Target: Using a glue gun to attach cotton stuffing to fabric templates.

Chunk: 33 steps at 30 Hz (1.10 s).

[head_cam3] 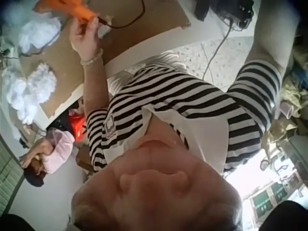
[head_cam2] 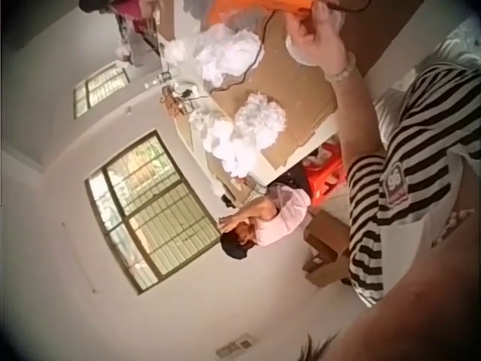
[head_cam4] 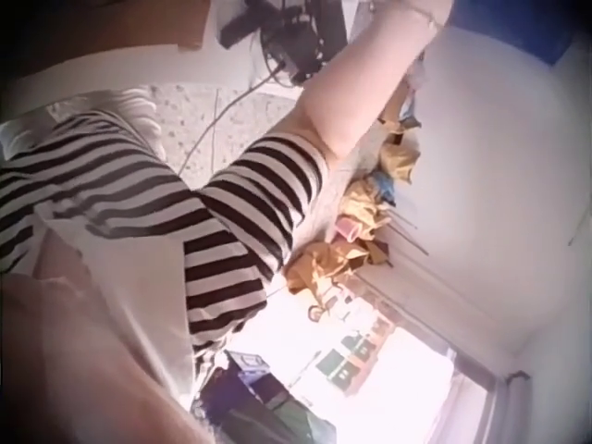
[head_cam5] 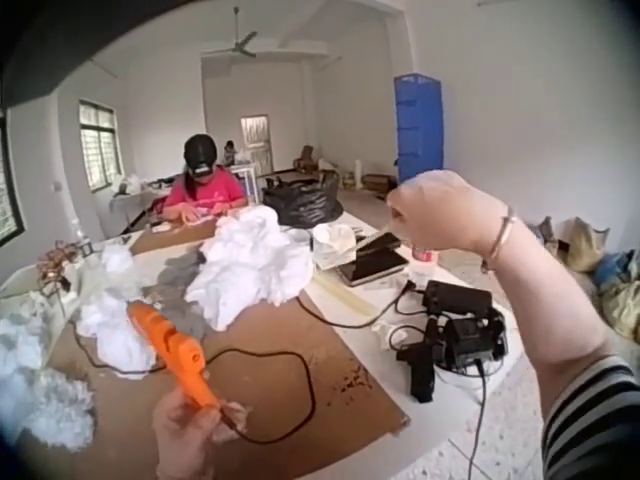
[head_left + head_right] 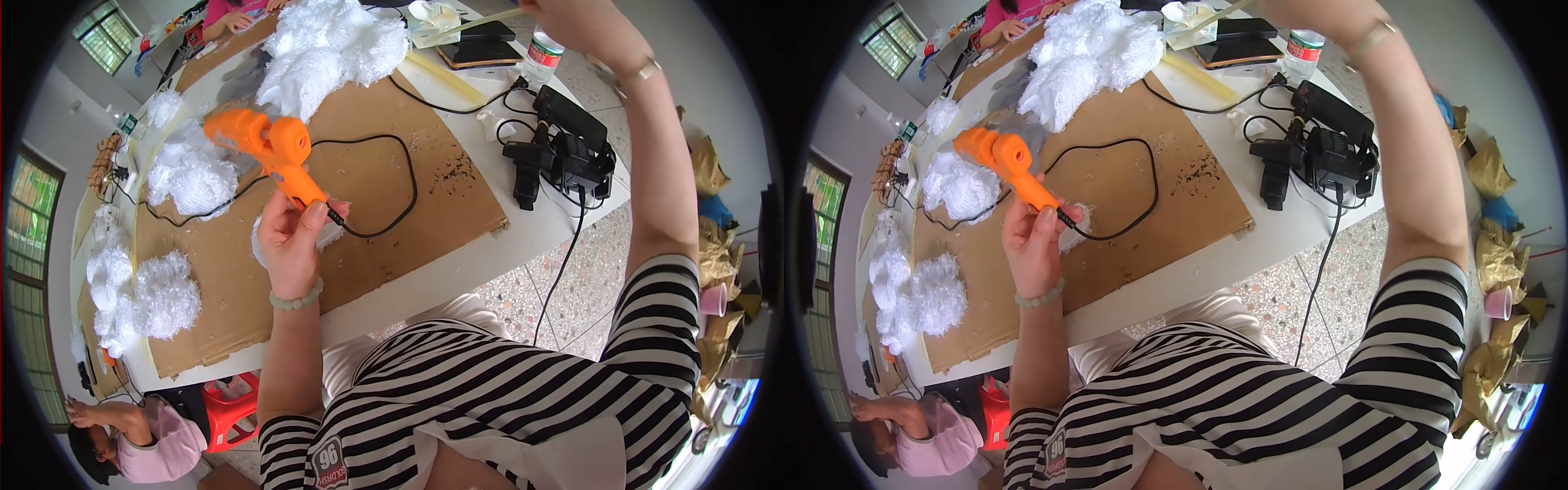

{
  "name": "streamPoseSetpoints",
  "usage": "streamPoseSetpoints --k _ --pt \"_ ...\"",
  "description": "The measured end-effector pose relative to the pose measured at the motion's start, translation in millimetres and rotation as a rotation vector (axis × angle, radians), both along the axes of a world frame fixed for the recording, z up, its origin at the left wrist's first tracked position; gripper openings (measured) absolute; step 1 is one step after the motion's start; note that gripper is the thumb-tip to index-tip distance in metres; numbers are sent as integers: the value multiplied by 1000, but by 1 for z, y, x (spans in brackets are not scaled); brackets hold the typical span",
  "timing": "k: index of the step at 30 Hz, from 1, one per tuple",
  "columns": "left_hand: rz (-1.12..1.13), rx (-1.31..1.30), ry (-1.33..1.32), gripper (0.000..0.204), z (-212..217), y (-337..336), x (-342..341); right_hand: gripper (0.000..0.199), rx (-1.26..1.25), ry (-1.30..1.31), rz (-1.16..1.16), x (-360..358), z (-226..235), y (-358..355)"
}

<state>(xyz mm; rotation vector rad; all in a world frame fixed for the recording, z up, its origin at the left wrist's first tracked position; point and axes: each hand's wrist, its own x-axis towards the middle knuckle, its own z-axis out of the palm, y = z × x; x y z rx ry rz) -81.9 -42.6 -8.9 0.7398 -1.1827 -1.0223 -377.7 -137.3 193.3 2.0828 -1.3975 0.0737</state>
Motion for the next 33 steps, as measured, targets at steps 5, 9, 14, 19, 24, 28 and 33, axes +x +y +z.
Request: streamPoseSetpoints --k 5,9,14,19,24,28,33 --pt "47 61 47 40 -5 6 10 16 18 -349 347 -14 -100 39" --pt "34 55 68 40 -3 3 2 4 202 -347 265 0 -179 75" --pt "11 86 1 39 -7 2 6 16 249 -336 238 14 -197 67" --pt "26 101 17 39 -4 2 4 24 257 -400 183 46 -193 17" --pt "-49 153 170 35 -8 -1 6 22 308 -398 80 58 -214 -30" --pt "-66 151 199 29 -7 -1 8 15 294 -457 140 55 -203 -23" --pt "-60 165 252 25 -8 2 11 13 622 -1154 445 64 -149 44"
